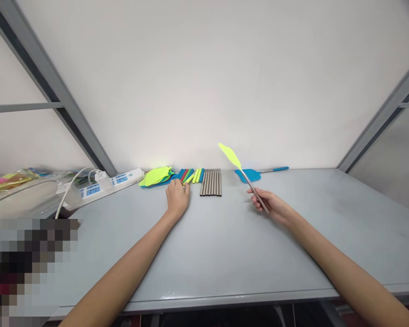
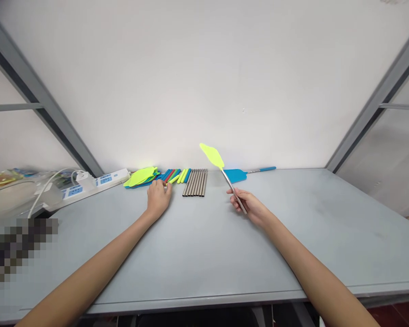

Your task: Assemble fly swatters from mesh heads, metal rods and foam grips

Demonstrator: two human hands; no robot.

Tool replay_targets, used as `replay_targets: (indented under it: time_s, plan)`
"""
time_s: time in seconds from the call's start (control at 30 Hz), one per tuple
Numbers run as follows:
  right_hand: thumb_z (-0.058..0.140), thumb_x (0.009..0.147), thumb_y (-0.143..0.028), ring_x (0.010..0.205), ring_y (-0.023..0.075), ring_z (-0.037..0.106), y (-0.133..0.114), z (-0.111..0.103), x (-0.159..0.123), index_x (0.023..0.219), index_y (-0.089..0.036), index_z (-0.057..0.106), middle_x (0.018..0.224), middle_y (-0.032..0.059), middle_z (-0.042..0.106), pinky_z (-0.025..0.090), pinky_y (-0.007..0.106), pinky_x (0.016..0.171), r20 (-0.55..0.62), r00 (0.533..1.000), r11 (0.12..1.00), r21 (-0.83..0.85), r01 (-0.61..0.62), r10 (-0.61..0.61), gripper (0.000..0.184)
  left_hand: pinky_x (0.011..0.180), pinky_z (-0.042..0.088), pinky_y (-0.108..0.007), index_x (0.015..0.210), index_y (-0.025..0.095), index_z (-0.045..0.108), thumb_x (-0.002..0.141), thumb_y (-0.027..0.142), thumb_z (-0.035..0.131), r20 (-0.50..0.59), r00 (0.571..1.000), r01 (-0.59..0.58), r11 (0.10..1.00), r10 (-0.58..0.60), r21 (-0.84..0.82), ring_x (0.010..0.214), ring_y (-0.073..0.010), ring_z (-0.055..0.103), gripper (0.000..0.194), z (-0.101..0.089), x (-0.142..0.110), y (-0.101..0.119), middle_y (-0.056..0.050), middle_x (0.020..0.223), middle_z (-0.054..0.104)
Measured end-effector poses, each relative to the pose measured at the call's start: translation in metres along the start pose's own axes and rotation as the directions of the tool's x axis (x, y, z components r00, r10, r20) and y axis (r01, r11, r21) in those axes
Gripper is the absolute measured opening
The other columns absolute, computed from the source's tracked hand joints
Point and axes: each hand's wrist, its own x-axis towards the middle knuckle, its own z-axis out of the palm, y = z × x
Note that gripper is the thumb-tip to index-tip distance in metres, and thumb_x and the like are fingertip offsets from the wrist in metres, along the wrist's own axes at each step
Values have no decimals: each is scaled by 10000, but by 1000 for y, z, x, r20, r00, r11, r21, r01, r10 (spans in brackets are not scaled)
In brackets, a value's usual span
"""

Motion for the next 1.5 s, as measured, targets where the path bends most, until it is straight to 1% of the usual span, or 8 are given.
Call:
replay_targets:
  time_s: [0.2,0.37,0.6,0.7,0.77,1.1,1.3,1.5]
  plan:
    - [531,723,-405,687,123,507,-6,-5,3,860,-230,526,844,19,570,419,240,615,-149,976,985,34,168,-161,222,713,368,-330,777,181,397,827,300,244,-88,977,165,955,-192,-248,798,-203,478,200,-6,5,-3,-70,787,484]
    - [562,725,-350,765,112,520,-6,-5,2,798,-227,546,998,7,557,426,219,617,-61,977,968,140,209,-202,144,622,379,-288,708,205,362,830,317,192,-34,949,268,857,-314,-441,684,-168,471,237,-13,1,3,-27,685,464]
    - [559,714,-337,846,158,546,-8,9,-7,834,-213,606,1124,36,519,425,205,535,24,992,992,18,126,-126,180,528,378,-215,629,199,390,809,407,253,168,975,220,733,-145,-644,536,-108,454,307,-19,-29,43,27,568,449]
    - [506,744,-358,836,181,554,-8,11,-9,838,-190,612,1123,70,525,436,226,540,56,993,994,-17,109,-108,220,518,374,-219,603,189,390,794,435,282,336,938,325,565,-88,-758,510,-103,439,331,-15,-47,57,26,549,431]
    - [480,759,-366,805,186,563,-7,12,-9,830,-172,613,1092,91,543,443,244,550,71,992,994,-24,103,-101,246,500,372,-219,606,185,403,788,440,300,399,916,362,528,-48,-768,491,-98,435,330,-12,-55,62,29,552,426]
    - [434,777,-380,728,161,565,-11,3,-8,821,-187,615,951,75,597,452,272,612,-30,983,983,21,181,-181,268,494,376,-214,607,179,395,779,434,321,429,901,406,472,-65,-782,477,-88,436,316,-16,-49,63,32,562,417]
    - [413,786,-368,742,162,552,-15,3,-11,840,-194,612,984,76,578,448,277,640,-28,974,975,-1,224,-224,270,487,372,-209,604,179,404,775,448,333,439,898,401,466,-28,-789,474,-86,429,326,-15,-50,63,32,558,417]
    - [439,759,-370,754,179,561,-11,7,-10,850,-187,604,977,85,585,447,287,632,-4,983,982,-28,185,-185,262,488,371,-209,633,175,430,770,473,329,465,885,412,455,5,-790,479,-90,430,342,-14,-51,63,25,572,435]
